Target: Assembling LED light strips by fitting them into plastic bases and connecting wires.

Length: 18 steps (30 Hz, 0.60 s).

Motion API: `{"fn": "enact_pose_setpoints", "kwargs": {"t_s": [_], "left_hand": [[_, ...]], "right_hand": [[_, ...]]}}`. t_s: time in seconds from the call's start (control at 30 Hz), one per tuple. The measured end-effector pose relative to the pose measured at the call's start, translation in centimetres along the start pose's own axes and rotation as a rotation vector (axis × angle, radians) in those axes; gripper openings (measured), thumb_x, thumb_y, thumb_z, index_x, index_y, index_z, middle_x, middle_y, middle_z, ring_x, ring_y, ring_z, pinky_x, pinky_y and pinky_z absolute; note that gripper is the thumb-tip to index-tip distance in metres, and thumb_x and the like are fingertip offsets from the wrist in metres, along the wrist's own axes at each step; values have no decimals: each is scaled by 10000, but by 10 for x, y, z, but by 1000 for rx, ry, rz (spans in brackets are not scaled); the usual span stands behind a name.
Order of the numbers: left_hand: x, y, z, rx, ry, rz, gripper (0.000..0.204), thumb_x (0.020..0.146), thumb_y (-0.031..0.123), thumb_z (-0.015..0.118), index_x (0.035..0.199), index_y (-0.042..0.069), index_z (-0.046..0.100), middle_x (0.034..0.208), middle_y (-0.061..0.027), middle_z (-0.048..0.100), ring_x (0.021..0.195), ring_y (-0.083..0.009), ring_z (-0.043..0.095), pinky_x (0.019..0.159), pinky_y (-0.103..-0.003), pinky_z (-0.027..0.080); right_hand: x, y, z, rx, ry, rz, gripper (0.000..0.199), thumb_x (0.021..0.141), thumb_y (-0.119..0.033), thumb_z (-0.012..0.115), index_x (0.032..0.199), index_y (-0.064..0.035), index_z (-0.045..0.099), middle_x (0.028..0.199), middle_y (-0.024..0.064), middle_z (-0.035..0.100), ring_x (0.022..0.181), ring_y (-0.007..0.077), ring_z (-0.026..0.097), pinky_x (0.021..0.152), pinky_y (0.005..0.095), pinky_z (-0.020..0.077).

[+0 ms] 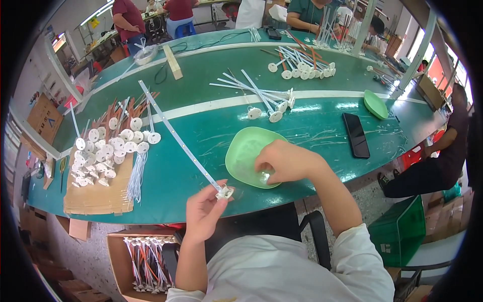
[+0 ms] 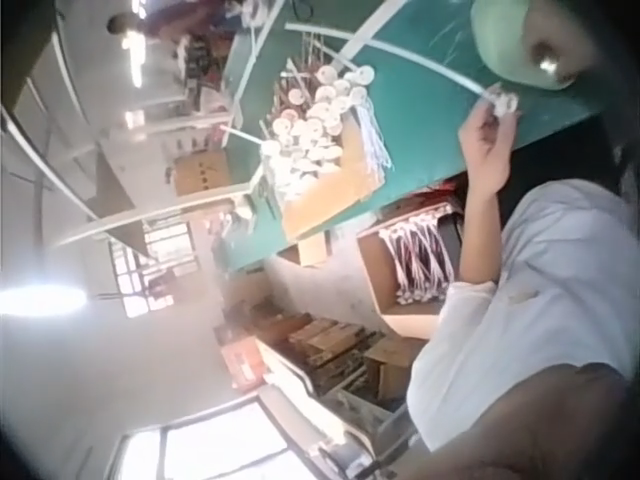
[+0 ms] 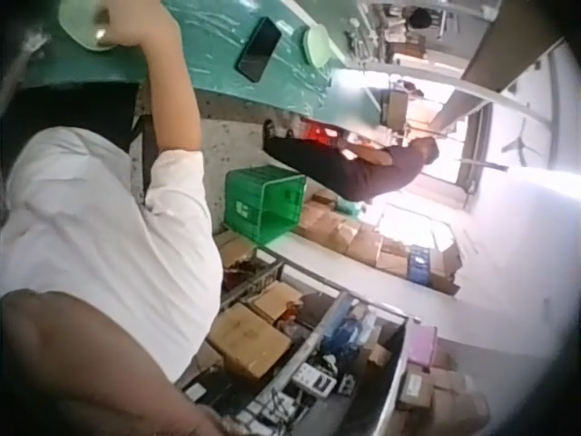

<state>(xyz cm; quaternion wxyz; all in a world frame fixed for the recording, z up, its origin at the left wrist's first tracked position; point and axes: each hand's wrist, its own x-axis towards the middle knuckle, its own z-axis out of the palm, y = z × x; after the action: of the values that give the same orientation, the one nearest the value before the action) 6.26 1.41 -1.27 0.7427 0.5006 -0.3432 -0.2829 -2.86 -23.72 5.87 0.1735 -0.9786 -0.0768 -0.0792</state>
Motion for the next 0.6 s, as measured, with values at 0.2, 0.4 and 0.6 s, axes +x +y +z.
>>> {"fn": "enact_pose_setpoints", "kwargs": {"t_s": [0.2,0.4,0.6], "left_hand": [[1,0,-1,38,3,-3,370,927,12,616,1277,-93,557,1110,-170,679,1014,-205,652,887,-345,532],[2,0,-3,54,-23,-11,365,928,11,613,1275,-88,560,1108,-171,679,1025,-208,651,895,-351,535],[2,0,0,56,-20,18,368,931,1,598,1286,-86,552,1123,-179,675,1014,-203,651,900,-342,528]], "right_hand": [[8,1,-7,235,-242,276,164,685,-32,714,849,-34,730,761,108,703,729,242,701,673,314,543],[-13,0,-5,287,130,217,105,728,-51,730,831,-37,739,757,91,710,676,186,686,640,309,535],[-33,-21,13,815,475,552,96,857,-76,715,865,20,717,756,57,698,694,99,656,613,237,514]]}}
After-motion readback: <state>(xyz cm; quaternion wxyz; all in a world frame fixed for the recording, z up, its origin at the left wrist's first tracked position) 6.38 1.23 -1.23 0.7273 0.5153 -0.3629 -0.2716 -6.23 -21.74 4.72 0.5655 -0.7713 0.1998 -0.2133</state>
